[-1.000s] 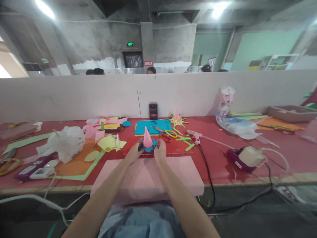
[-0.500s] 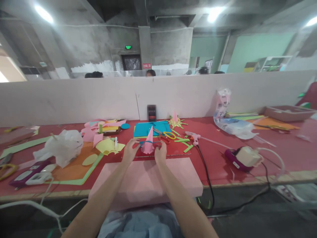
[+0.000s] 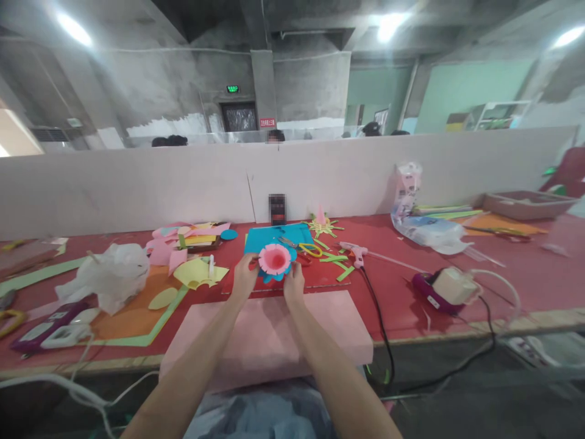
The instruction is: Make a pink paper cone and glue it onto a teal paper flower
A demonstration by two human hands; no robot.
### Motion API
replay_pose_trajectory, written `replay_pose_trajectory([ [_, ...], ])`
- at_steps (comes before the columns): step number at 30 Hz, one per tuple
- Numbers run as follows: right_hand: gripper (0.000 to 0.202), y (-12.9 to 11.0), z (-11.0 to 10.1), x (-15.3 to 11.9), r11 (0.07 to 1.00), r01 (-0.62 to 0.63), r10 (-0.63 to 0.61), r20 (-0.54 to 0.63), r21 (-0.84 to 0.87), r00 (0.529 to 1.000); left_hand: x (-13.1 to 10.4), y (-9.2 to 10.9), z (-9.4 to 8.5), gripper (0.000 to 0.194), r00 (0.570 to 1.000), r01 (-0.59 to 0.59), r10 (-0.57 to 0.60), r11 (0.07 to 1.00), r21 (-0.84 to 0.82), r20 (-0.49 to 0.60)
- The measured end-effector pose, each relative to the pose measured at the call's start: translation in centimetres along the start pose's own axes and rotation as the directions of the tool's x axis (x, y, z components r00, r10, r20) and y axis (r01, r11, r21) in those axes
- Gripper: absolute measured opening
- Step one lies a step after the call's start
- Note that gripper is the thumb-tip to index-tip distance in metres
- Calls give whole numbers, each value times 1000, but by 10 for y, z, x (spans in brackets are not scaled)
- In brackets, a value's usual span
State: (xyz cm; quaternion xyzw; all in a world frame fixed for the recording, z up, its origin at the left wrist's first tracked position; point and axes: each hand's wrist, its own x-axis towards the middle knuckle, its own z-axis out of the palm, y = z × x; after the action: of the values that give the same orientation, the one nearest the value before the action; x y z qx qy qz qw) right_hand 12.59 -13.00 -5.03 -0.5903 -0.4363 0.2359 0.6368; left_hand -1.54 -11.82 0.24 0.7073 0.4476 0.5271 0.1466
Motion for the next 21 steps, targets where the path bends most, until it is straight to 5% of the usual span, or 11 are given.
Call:
replay_pose_trajectory([
  [9,46,-1,1,5,995,-57,59,-26,79,998,-11,-43,9,21,970,243,-244,964,-107,2],
  [15,31,4,6,5,999,-39,37,65,29,997,-11,-38,8,21,974,224,-225,966,-127,8],
  [21,23,7,6,6,998,-56,56,87,-6,995,-14,-19,-5,24,977,84,-83,996,-4,-198],
])
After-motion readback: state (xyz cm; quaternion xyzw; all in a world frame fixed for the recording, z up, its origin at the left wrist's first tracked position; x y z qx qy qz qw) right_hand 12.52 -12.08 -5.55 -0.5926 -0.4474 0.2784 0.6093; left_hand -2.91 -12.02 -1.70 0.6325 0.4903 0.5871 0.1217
